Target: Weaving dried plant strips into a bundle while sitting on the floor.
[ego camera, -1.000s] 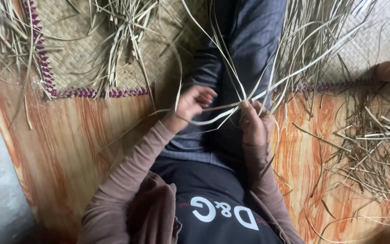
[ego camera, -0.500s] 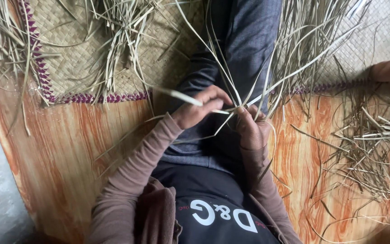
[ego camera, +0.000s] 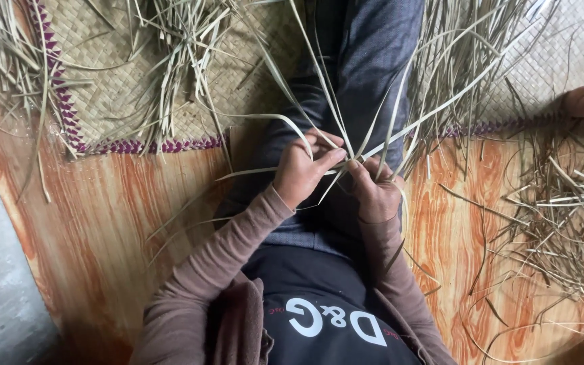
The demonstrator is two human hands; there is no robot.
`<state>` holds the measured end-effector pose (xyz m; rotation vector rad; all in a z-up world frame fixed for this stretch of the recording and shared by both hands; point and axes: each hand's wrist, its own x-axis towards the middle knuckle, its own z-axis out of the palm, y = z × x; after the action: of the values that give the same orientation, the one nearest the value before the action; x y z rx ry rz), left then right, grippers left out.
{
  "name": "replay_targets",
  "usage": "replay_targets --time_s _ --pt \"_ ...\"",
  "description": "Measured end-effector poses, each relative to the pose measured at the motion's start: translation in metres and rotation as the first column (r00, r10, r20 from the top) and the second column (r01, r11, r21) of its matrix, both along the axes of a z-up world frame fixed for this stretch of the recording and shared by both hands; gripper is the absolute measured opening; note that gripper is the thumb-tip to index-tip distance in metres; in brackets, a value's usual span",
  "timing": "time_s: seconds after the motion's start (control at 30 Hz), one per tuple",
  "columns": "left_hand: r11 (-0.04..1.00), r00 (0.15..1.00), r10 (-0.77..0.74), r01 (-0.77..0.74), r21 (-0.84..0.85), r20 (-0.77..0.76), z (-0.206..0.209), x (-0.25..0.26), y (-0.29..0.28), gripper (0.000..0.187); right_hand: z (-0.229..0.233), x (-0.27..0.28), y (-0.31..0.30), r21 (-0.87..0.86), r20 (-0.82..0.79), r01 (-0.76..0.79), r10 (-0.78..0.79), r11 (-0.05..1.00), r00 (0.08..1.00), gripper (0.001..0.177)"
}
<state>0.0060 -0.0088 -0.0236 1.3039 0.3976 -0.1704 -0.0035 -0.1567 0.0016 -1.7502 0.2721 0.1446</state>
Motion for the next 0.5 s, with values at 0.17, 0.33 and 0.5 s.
replay_targets --time_s 0.17,0.33,0.5 --pt "0.968 0.978 0.092 -0.132 0.213 0.186 -0.008 -0.011 -0.011 0.013 -0.015 0.0 -0.009 -0.042 0.022 -0.004 0.005 0.999 1.0 0.013" --pt "0.866 0.773 -0.022 -0.302 0.399 0.634 -0.011 -0.002 -0.006 0.01 -0.028 -0.002 -0.016 -0.085 0.031 -0.014 0.017 0.996 0.999 0.011" --pt "0.76 0.712 -0.244 -0.282 0.586 0.659 -0.007 0.024 0.014 0.007 -0.022 -0.002 -0.015 -0.071 0.097 -0.072 0.079 0.995 0.992 0.012"
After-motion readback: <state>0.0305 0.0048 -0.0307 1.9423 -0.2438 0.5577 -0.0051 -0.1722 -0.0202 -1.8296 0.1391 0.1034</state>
